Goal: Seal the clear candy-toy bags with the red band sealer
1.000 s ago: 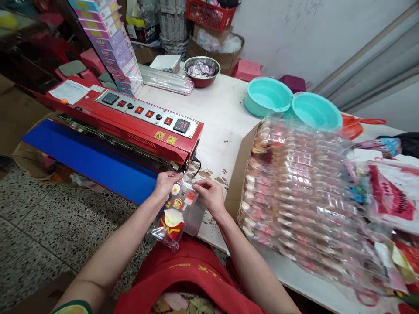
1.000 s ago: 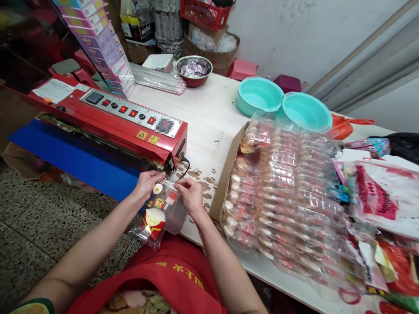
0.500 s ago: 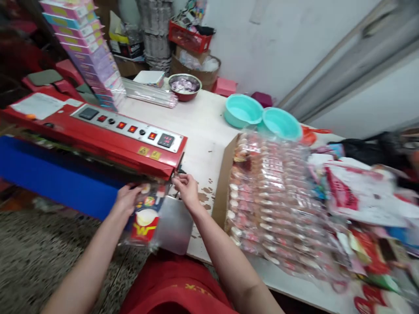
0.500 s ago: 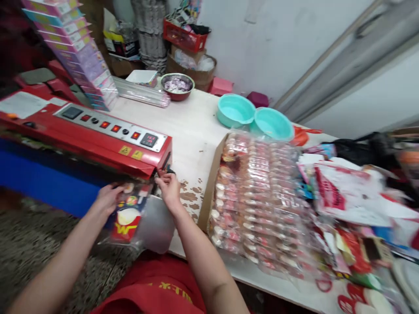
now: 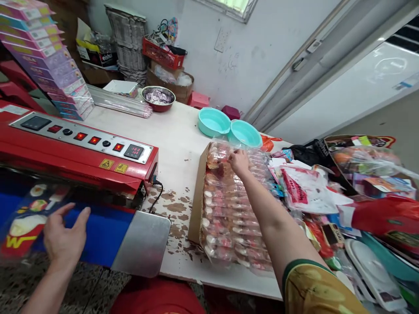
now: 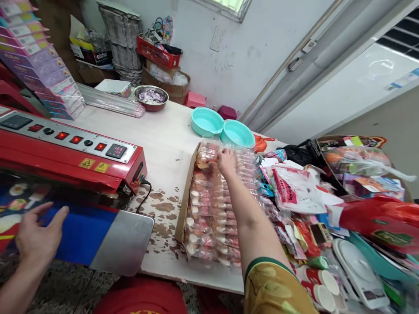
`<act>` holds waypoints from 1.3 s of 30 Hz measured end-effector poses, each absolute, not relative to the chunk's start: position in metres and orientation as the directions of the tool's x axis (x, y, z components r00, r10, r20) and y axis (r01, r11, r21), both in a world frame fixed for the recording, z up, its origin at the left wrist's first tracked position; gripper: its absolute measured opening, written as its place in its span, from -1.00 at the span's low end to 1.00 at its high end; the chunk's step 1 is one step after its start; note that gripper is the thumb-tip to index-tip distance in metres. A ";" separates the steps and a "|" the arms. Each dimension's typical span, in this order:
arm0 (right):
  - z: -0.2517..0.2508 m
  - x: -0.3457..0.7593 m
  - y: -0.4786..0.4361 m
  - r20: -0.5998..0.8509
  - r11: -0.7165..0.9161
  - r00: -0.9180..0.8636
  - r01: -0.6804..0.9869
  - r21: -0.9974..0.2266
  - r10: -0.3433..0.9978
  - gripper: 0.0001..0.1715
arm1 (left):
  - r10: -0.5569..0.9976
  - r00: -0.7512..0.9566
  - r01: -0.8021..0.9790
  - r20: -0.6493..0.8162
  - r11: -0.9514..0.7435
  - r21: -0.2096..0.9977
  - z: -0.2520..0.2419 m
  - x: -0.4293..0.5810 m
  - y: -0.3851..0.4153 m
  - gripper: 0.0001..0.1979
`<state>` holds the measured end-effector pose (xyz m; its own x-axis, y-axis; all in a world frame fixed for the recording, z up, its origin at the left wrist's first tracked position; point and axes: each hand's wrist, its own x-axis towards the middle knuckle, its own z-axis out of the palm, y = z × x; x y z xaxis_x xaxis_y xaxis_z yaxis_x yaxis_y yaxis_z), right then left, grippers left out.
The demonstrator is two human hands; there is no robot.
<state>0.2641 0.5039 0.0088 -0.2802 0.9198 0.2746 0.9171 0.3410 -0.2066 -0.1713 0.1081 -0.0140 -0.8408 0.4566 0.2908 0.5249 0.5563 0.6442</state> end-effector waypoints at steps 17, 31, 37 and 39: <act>0.130 0.219 0.352 0.245 0.302 -0.373 0.104 -0.948 0.895 -0.71 | 0.954 -0.274 0.212 0.120 -0.062 0.975 0.069 0.003 0.197 -0.29; 0.035 0.136 0.280 -0.183 -0.186 -0.587 0.055 -0.981 0.789 -0.63 | 0.858 -0.419 -0.288 -0.298 0.185 0.939 0.036 -0.030 0.169 -0.26; 0.018 0.113 0.270 -0.227 -0.207 -0.609 0.104 -0.973 0.760 -0.60 | 0.698 -0.492 -0.502 -0.521 0.261 0.824 0.024 -0.054 0.173 -0.61; 0.008 0.104 0.267 -0.260 -0.253 -0.591 0.096 -0.963 0.764 -0.58 | 0.645 -0.565 -0.507 -0.514 0.220 0.833 0.010 -0.056 0.176 -0.67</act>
